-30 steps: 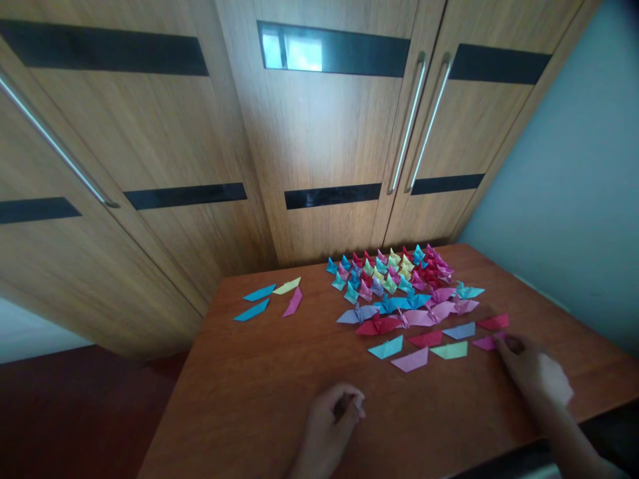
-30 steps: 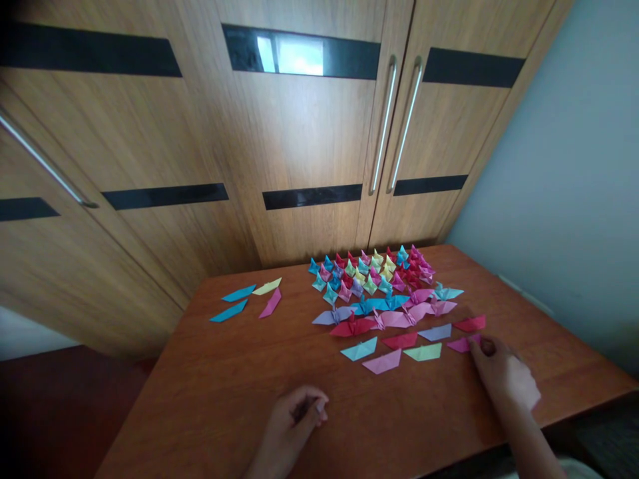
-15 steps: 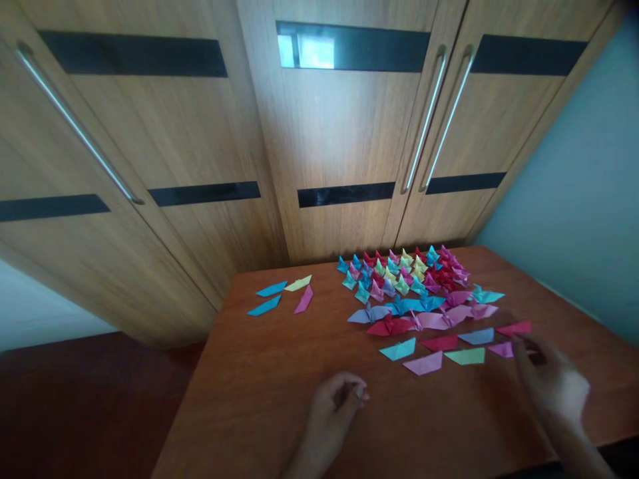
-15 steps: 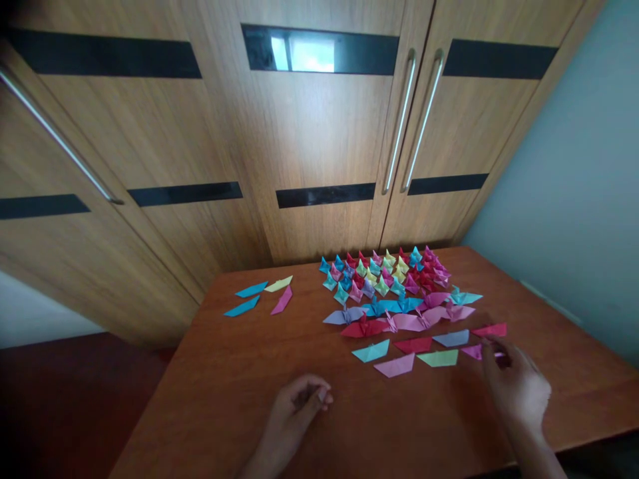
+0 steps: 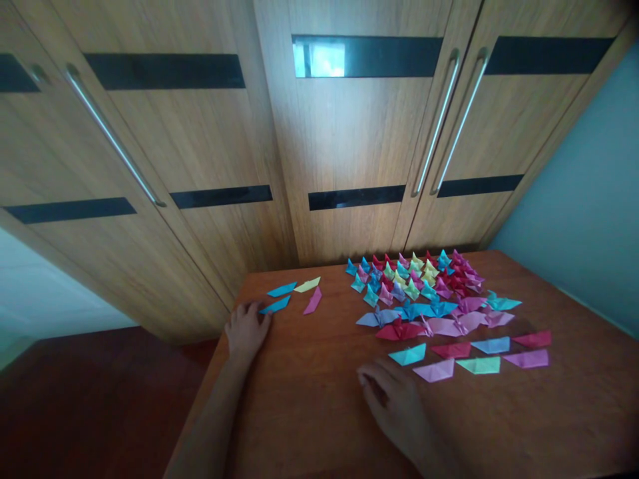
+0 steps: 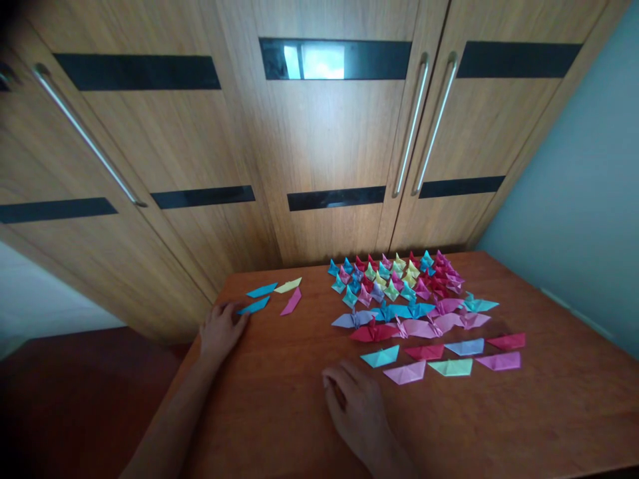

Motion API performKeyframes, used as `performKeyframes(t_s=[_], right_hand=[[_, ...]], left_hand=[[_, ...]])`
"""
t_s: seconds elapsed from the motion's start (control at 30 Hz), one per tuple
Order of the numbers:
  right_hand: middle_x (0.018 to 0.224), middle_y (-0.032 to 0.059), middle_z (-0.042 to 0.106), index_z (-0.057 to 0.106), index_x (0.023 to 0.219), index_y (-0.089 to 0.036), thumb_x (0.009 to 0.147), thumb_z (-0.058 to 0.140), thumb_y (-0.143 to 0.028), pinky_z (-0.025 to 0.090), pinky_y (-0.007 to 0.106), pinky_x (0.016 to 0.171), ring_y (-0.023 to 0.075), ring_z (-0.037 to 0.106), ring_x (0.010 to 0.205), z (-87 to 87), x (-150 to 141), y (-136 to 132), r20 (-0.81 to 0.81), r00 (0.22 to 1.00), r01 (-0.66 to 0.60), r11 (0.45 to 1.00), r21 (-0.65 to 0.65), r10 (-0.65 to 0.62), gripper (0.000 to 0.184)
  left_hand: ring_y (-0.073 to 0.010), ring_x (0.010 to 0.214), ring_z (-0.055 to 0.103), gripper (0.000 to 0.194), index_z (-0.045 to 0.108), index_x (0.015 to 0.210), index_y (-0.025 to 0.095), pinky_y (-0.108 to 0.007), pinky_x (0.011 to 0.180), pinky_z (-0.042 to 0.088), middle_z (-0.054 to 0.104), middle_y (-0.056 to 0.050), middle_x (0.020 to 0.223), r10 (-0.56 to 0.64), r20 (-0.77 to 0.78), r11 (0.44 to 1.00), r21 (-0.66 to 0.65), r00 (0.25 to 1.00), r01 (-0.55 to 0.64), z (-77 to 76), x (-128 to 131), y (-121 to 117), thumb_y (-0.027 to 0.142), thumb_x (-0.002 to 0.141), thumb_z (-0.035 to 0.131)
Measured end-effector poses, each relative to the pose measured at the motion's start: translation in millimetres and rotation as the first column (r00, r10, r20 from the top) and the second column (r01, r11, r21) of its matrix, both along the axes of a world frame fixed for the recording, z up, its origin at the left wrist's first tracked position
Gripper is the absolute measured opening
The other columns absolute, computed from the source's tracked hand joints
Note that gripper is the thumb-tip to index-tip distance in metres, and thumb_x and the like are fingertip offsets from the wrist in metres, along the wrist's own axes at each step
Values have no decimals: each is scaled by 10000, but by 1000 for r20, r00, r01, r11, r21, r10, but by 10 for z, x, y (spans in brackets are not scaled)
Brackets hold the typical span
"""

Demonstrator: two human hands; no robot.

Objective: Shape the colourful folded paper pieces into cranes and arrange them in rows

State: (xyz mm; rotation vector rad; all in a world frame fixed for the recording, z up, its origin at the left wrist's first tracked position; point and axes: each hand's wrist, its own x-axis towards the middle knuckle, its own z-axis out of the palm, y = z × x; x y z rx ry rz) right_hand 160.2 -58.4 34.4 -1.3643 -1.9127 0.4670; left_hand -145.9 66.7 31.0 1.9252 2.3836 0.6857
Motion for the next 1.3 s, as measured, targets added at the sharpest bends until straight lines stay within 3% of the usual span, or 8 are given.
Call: performKeyframes(t_s=[0.1, 0.2, 0.43, 0.63, 0.77, 0.87, 1.03, 1.3], right_hand=[[842, 37, 664, 652, 888, -234, 846, 445, -185, 497, 266, 686, 162, 624, 743, -41, -86, -20, -49, 998, -39, 998, -56, 37, 216], [854, 38, 674, 662, 880, -231, 843, 460, -199, 501, 269, 715, 171, 634, 771, -121, -62, -51, -111, 994, -14, 993, -119, 1, 208], [869, 49, 695, 686, 860, -216, 846, 486, -267, 515, 286, 741, 185, 648, 803, -210, 7, -102, -225, 971, 36, 979, -199, -82, 206], [878, 48, 694, 686, 925, -227, 826, 539, -336, 526, 291, 708, 188, 641, 780, -154, 0, -101, -337, 929, 67, 965, -252, -153, 208], [923, 59, 675, 596, 1109, -205, 813, 564, -392, 534, 287, 660, 182, 635, 760, -209, -7, -108, -492, 845, 41, 943, -330, -209, 352], [846, 43, 655, 579, 1061, -190, 819, 552, -419, 516, 270, 593, 165, 611, 681, -228, 11, -109, -576, 785, 20, 938, -347, -230, 334], [648, -6, 591, 574, 710, -190, 806, 569, -439, 454, 240, 575, 144, 549, 607, -192, 123, -151, -502, 820, 98, 931, -352, -276, 267], [668, 26, 647, 630, 775, -188, 824, 487, -549, 469, 252, 594, 187, 602, 650, -227, 534, -306, -392, 816, 260, 875, -408, -425, 391]], left_hand=[[-347, 1114, 475, 347, 612, 1068, 196, -540, 933, 334, 555, -130, 1168, -29, 6, 999, -14, 1000, 29, -29, -22, 30, 411, 839, 465], [-297, 1094, 509, 263, 630, 968, 201, -452, 954, 360, 592, -97, 1125, -96, 57, 995, -4, 994, 96, -34, -48, 37, 363, 832, 473], [-206, 830, 643, 264, 608, 944, 190, -302, 782, 482, 691, -39, 894, -222, 300, 973, 16, 928, 228, -32, 17, -95, 378, 837, 456], [-175, 775, 656, 279, 643, 908, 208, -259, 728, 491, 711, 6, 795, -346, 500, 922, 22, 794, 388, 44, 566, -456, 414, 843, 466], [-181, 734, 625, 273, 628, 801, 182, -257, 691, 463, 678, -13, 733, -359, 748, 850, 16, 558, 526, 116, 1038, -780, 420, 839, 500], [-171, 734, 601, 262, 629, 775, 179, -246, 693, 441, 661, -14, 734, -380, 804, 781, 14, 457, 625, 123, 1307, -970, 399, 842, 504], [-163, 711, 583, 237, 636, 758, 180, -240, 674, 419, 656, -12, 732, -390, 809, 751, 3, 440, 660, 83, 1510, -1098, 364, 838, 510], [-177, 735, 639, 182, 623, 920, 190, -256, 698, 460, 690, -13, 767, -258, 880, 814, -24, 399, 580, 1, 1901, -1241, 287, 835, 495]])
